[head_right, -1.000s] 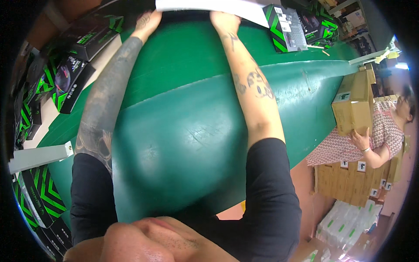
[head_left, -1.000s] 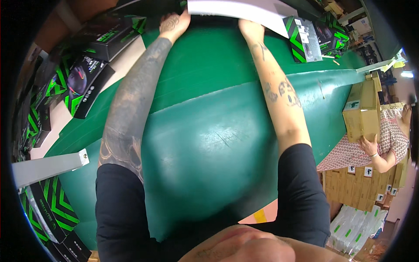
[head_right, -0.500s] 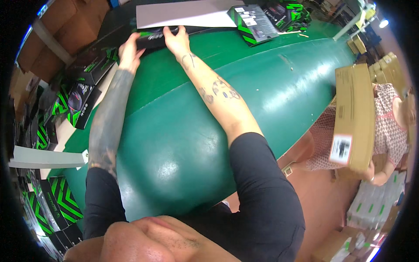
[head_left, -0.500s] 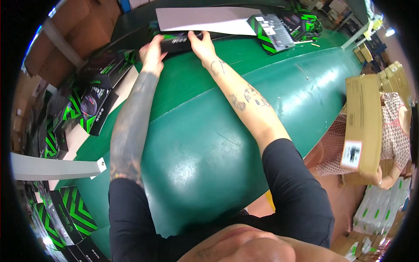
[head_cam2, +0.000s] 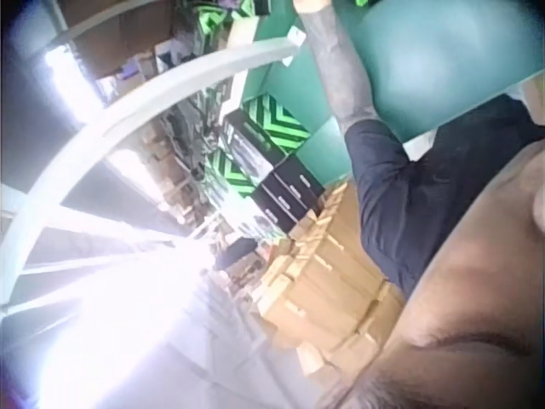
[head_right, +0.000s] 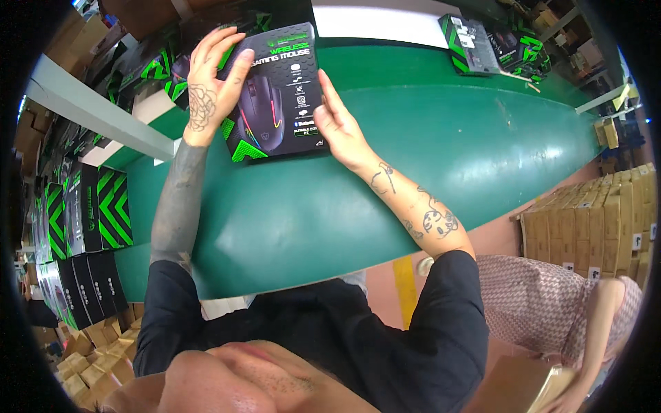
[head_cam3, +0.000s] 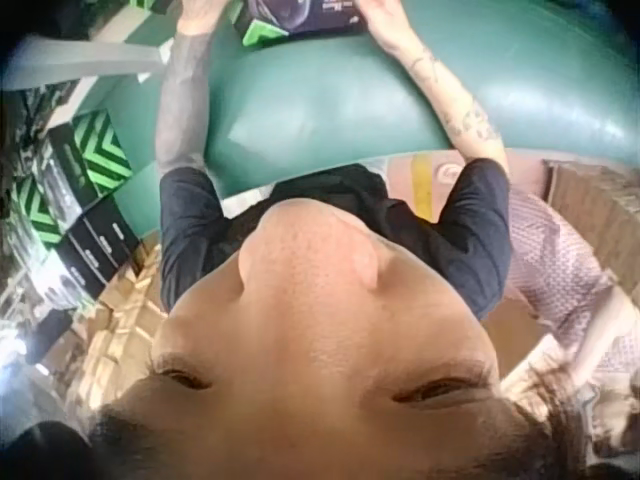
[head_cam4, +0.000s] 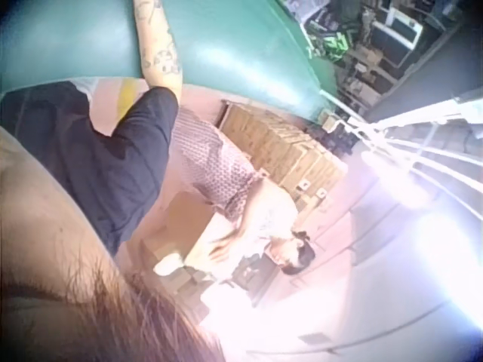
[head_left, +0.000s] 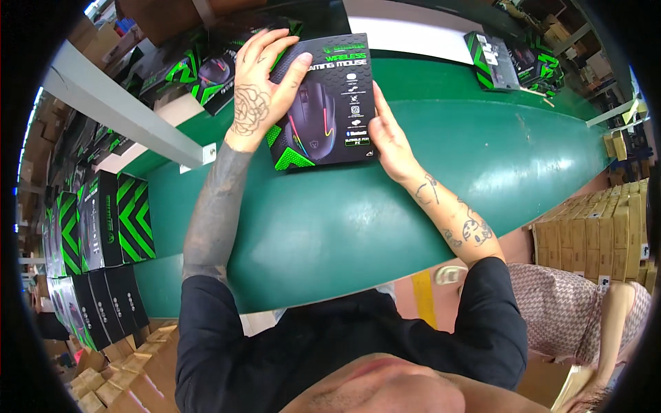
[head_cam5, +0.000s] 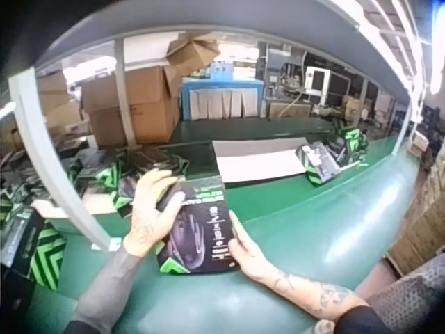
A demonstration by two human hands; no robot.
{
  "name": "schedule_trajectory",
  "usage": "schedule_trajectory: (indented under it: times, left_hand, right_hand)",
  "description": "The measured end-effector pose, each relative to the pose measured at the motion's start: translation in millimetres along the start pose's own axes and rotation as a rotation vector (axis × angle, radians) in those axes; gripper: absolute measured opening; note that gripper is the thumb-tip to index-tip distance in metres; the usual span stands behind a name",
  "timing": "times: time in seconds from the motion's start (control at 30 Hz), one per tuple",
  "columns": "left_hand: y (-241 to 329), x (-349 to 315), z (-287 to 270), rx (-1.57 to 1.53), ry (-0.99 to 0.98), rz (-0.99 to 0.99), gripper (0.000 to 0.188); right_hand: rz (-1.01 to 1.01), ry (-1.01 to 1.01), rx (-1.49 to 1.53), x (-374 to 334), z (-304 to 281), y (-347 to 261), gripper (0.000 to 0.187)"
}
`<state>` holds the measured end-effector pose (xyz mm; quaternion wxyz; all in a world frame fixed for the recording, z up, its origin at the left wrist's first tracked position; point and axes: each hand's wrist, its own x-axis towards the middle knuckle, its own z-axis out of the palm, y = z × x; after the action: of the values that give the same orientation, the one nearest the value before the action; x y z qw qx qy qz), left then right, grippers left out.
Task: The person picks up several wireless gaming mouse boxes from a workstation, opening the front flap of each box to look at the product inside before closing the flap and placing the box back down.
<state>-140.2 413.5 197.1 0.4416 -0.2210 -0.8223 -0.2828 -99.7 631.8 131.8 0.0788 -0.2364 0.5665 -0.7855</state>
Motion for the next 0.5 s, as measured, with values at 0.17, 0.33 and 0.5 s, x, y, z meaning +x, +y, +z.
schedule_trajectory:
  times: [0.17,0.33,0.5]
  left_hand:
    - [3.6,-33.8,9.7,-0.532,-0.128,-0.111,0.031]
    - [-10.7,-41.4,31.8,0.213,-0.493,-0.266,0.084]
    - [-26.6,-41.2,22.3,0.423,-0.307,-0.091,0.07]
  right_hand:
    - [0.014,-0.072,-0.172,-8.1,8.4,2.6,0.068]
    - [0.114,-0.116,-0.037,-13.2,15.7,16.6,0.078]
    - [0.24,-0.028,0.12,-13.8,15.7,10.1,0.092]
